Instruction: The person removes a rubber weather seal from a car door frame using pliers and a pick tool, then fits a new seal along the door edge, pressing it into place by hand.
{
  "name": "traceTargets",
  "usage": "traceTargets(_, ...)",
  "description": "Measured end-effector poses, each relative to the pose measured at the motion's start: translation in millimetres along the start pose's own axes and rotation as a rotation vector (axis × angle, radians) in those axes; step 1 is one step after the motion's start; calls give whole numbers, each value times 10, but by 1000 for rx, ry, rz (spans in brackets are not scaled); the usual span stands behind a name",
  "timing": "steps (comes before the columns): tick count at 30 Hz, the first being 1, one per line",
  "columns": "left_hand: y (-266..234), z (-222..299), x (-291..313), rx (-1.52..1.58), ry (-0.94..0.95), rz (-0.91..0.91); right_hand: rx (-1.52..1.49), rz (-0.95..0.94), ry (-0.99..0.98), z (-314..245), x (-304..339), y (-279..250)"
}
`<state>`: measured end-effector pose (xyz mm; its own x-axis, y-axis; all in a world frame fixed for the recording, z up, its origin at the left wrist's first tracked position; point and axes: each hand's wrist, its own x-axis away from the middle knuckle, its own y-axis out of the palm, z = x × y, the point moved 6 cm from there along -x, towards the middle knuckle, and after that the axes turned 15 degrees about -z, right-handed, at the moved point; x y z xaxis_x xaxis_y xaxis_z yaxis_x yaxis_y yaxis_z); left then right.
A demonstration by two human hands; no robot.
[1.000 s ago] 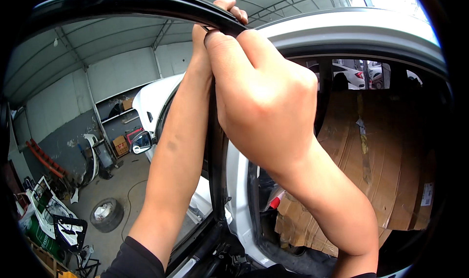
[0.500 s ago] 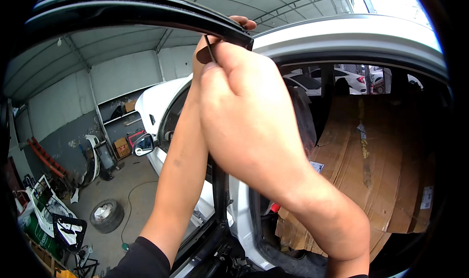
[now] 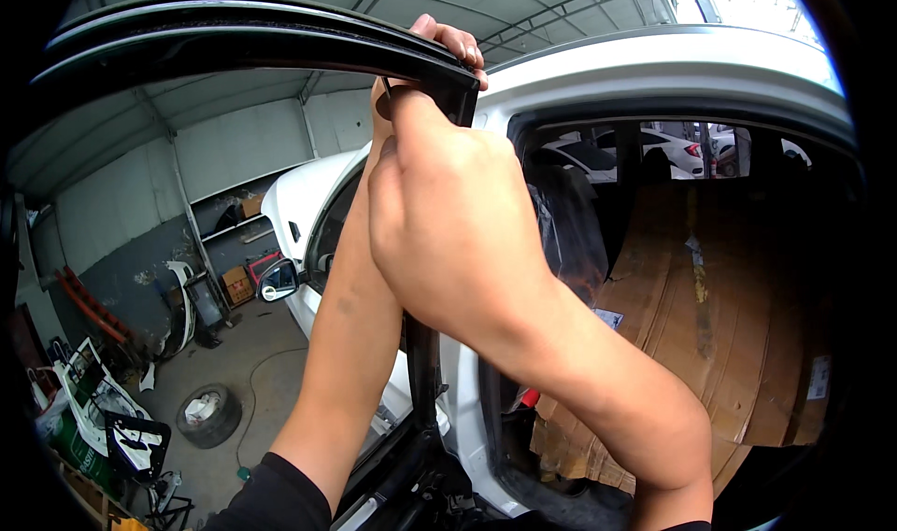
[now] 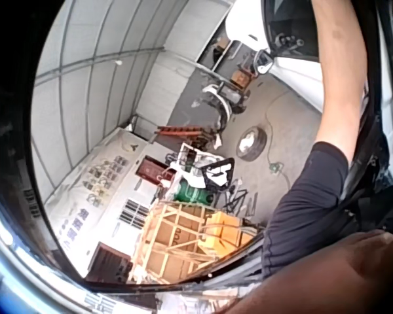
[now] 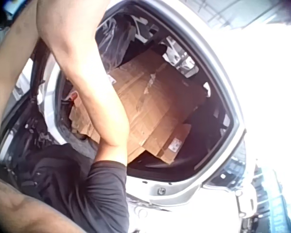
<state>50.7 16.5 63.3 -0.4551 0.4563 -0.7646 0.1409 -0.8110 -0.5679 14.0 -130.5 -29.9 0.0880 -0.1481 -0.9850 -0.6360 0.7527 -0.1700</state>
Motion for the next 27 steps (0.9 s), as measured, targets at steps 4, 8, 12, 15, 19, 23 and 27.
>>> traceTargets(4,261,162,186,123,123,119,-466,-99,189,80,-20,65)
traceTargets(8,357,173,260,208,-33,252,-1043,-143,395,44,-13,194)
traceTargets(12,160,154,242,185,-7,187,-555,-65,197,86,-70,274)
traceTargets(15,287,150,249,257,116,139,-279,-90,124,140,-53,157)
traceTargets(19,285,162,224,235,93,129,-418,-136,258,92,-33,134)
traceTargets(23,336,221,234,163,25,207,-526,-67,342,17,-27,212)
traceTargets(27,388,321,233,-136,68,244,-438,3,361,2,-18,217)
